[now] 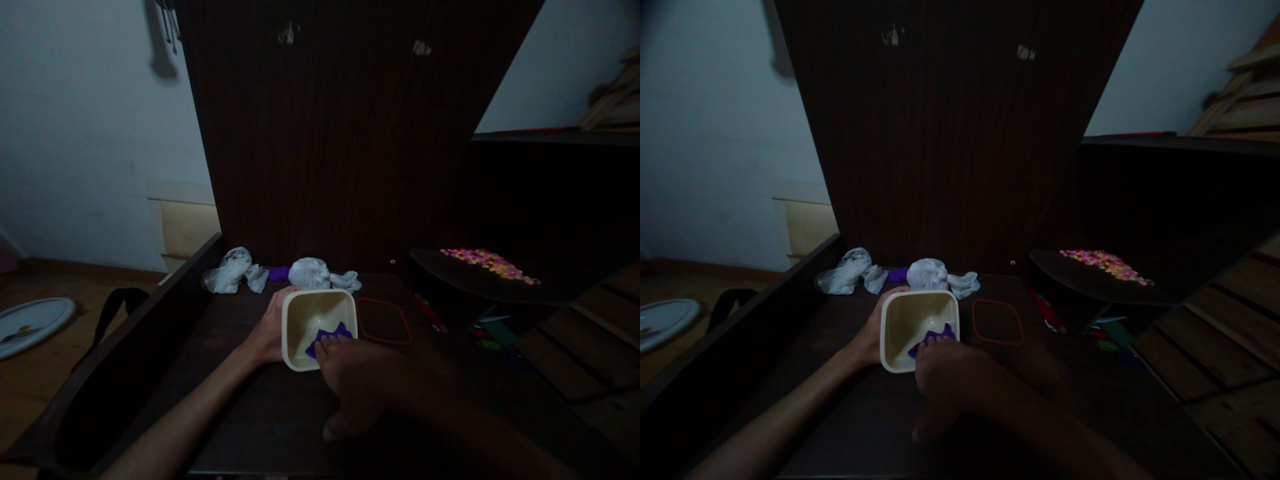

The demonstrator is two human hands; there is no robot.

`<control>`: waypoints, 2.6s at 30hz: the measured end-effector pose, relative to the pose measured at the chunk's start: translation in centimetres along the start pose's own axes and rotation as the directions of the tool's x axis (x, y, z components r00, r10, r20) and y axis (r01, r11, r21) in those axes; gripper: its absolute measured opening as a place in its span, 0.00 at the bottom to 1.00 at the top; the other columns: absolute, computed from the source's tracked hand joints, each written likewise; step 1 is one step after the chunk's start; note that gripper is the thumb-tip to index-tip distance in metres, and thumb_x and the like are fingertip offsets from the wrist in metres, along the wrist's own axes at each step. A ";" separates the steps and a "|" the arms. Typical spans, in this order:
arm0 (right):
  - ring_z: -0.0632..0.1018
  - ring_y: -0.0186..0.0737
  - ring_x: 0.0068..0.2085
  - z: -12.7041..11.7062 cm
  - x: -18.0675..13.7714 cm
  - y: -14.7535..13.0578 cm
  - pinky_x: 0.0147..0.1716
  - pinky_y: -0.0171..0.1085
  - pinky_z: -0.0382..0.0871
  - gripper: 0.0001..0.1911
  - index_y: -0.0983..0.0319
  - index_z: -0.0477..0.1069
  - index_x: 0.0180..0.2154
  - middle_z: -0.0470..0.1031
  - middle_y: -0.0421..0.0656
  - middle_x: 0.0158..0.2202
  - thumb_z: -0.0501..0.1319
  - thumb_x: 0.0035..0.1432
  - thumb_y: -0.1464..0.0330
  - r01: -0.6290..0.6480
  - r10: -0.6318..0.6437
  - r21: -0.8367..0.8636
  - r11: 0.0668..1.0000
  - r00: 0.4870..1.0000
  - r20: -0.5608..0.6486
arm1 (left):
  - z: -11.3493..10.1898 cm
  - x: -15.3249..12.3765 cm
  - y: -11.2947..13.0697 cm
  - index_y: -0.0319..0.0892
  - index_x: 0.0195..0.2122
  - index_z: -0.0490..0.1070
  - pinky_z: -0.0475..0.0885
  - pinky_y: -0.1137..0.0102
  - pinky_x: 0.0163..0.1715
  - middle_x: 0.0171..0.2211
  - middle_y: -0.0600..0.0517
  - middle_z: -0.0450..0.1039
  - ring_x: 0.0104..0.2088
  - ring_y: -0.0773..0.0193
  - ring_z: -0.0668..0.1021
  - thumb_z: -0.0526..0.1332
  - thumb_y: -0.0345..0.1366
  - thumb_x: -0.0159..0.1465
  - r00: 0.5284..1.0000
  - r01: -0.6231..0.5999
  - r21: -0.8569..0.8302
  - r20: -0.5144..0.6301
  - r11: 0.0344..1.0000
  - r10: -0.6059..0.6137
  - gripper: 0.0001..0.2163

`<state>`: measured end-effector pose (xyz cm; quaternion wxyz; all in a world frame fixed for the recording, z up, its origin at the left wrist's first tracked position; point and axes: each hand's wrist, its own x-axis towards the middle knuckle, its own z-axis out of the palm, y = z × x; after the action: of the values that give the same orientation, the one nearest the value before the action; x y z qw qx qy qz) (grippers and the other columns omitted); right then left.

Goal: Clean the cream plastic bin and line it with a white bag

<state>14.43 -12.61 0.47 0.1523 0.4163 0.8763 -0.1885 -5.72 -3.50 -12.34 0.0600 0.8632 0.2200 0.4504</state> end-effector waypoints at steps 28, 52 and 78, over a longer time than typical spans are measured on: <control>0.57 0.64 0.70 -0.6 5.5 -0.7 0.67 0.50 0.57 0.58 0.73 0.55 0.69 0.51 0.63 0.71 0.72 0.47 0.48 0.112 -0.123 0.150 0.982 0.990 0.066 | 0.5 -0.2 -0.3 0.43 0.69 0.48 0.69 0.43 0.60 0.61 0.34 0.63 0.62 0.37 0.70 0.72 0.40 0.56 0.996 -0.010 -0.076 -0.088 0.997 0.003 0.44; 0.67 0.66 0.65 1.5 -0.6 -1.4 0.67 0.54 0.58 0.39 0.82 0.63 0.63 0.62 0.72 0.64 0.66 0.62 0.60 -0.120 0.094 -0.178 0.977 0.985 -0.147 | -0.3 0.3 0.4 0.43 0.67 0.51 0.67 0.43 0.62 0.62 0.34 0.63 0.64 0.36 0.68 0.76 0.43 0.50 0.997 0.076 -0.119 -0.011 0.990 -0.078 0.48; 0.80 0.54 0.48 3.0 3.4 0.2 0.44 0.47 0.72 0.23 0.69 0.70 0.56 0.77 0.59 0.52 0.58 0.58 0.77 -0.134 0.087 -0.123 0.983 0.941 -0.327 | -1.1 0.0 -0.6 0.44 0.73 0.33 0.63 0.42 0.66 0.71 0.31 0.49 0.70 0.35 0.60 0.77 0.45 0.50 0.996 0.088 0.020 0.030 0.996 -0.089 0.61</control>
<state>12.87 -11.53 -3.71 0.0480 0.4781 0.8758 -0.0458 -6.78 -3.13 -11.91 0.0752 0.8599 0.2614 0.4320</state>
